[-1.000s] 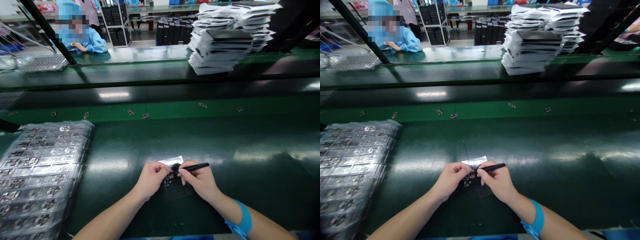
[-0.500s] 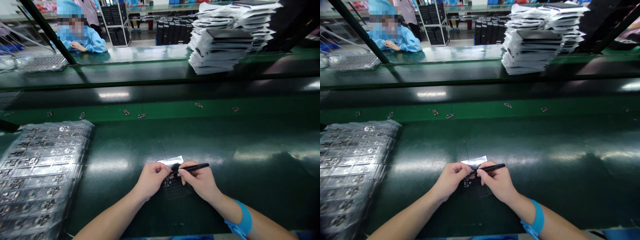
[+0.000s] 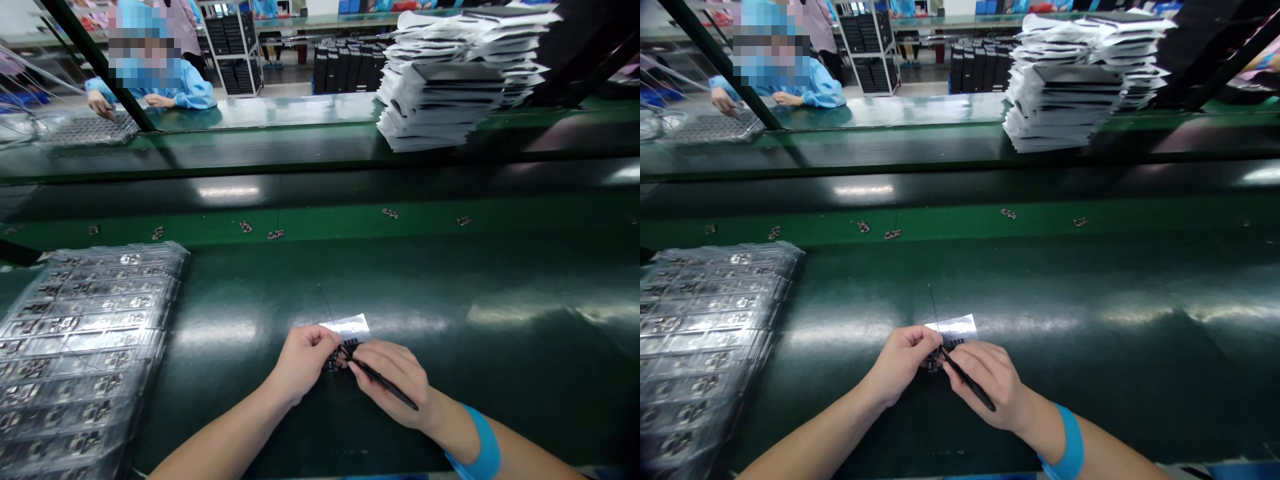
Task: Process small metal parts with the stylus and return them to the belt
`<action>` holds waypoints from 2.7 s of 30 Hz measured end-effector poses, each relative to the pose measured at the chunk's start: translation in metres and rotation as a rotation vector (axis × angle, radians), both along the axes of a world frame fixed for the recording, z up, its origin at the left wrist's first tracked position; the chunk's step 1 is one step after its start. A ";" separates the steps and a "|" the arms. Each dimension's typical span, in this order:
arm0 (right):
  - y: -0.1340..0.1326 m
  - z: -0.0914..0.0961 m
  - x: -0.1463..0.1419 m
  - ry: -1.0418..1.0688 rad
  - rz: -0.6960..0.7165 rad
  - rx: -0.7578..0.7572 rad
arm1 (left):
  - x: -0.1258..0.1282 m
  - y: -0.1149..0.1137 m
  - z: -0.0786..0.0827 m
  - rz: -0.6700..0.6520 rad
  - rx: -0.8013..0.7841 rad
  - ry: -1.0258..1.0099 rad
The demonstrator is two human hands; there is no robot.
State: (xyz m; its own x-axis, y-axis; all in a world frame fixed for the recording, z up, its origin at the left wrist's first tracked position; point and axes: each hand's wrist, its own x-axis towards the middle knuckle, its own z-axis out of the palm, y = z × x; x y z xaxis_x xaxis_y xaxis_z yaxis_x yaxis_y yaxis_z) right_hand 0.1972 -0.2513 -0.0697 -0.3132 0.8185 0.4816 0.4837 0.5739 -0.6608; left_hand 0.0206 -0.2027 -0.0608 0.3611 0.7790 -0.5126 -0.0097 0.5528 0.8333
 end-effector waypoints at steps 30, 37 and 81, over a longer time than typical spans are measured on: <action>0.016 0.000 -0.003 0.051 -0.063 -0.485 | 0.001 -0.006 -0.001 -0.129 0.062 -0.020; 0.015 0.002 -0.002 0.096 -0.059 -0.449 | 0.004 -0.005 -0.001 -0.103 0.019 0.032; 0.011 0.006 0.003 0.178 -0.117 -0.264 | 0.005 -0.002 -0.002 -0.011 -0.103 -0.024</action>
State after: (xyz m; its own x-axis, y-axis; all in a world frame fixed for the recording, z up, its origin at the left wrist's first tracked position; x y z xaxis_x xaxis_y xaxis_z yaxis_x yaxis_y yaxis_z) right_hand 0.2005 -0.2405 -0.0640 -0.1394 0.9477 0.2871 0.3996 0.3192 -0.8593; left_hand 0.0253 -0.2048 -0.0628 0.3828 0.7188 -0.5803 -0.0228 0.6353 0.7719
